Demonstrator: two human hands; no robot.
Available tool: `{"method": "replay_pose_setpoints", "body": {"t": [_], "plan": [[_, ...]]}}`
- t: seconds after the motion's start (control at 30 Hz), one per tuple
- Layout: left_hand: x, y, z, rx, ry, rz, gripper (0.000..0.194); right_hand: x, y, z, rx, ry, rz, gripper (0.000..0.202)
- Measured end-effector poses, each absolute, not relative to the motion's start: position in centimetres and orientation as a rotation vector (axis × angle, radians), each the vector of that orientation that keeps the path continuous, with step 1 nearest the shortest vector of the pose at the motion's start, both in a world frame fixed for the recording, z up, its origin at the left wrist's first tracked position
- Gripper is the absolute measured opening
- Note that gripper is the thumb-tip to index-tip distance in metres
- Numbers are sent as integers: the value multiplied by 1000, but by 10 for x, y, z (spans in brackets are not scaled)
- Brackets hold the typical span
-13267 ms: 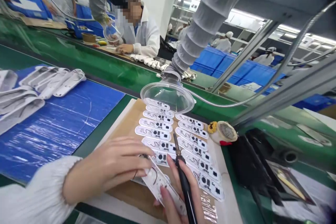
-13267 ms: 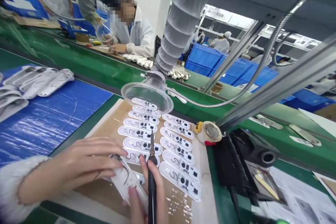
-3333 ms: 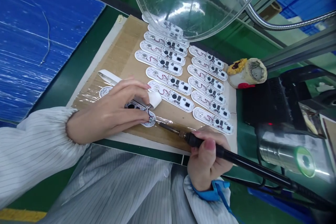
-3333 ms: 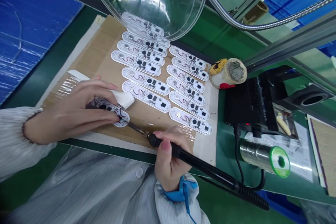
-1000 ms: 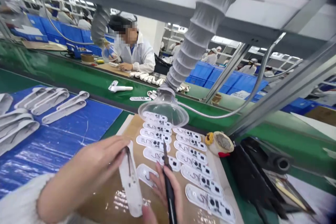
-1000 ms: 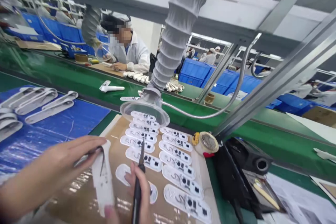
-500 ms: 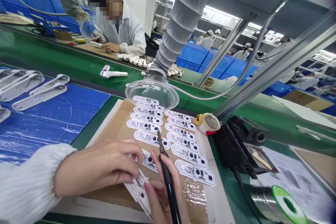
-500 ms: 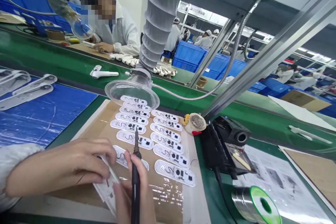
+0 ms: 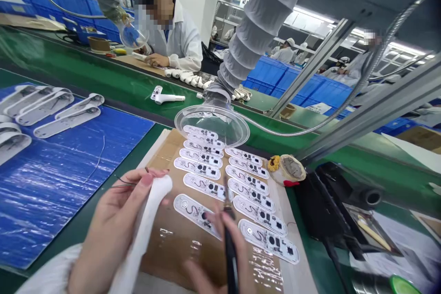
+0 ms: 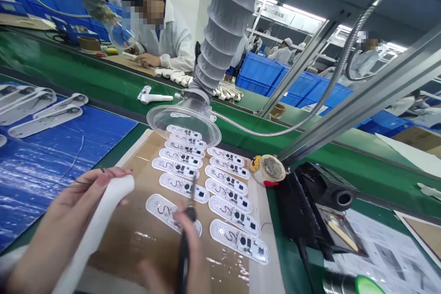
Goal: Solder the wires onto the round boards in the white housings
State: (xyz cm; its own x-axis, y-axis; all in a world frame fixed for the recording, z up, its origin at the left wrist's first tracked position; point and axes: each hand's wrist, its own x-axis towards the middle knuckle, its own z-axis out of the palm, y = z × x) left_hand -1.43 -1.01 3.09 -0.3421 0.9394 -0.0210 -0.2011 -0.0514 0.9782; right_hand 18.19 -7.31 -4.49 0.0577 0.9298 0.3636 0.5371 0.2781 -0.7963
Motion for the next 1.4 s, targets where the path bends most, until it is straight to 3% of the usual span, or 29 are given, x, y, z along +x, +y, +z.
{"method": "replay_pose_setpoints", "body": {"t": [0.07, 0.17, 0.37, 0.57, 0.77, 0.93, 1.13, 1.23, 1.4], "plan": [[-34, -5, 30, 1259, 1222, 1423, 19, 208, -61, -41, -1506, -1684, 355, 70], [-55, -4, 25, 1669, 1104, 1244, 12, 225, -51, -37, -1535, -1810, 249, 55], [-61, 12, 32, 2274, 793, 873, 29, 204, -61, -30, -1382, -1829, 753, 70], [-27, 34, 3, 2958, 726, 639, 16, 193, -65, -29, -1328, -1687, 1018, 88], [-17, 3, -1, 2677, 1029, 730, 30, 185, -61, -26, -1351, -1616, 950, 86], [-15, -14, 2, 2515, 1128, 773, 21, 184, -60, -24, -1361, -1687, 755, 78], [-8, -13, -2, 2431, 1221, 830, 17, 213, -72, -9, -1332, -1322, 343, 23], [-6, -14, -3, 2429, 1223, 852, 16, 227, -72, -6, -1258, -1267, 362, 33], [-8, -13, -8, 2462, 1185, 868, 13, 228, -67, -10, -1274, -1365, 393, 29]]}}
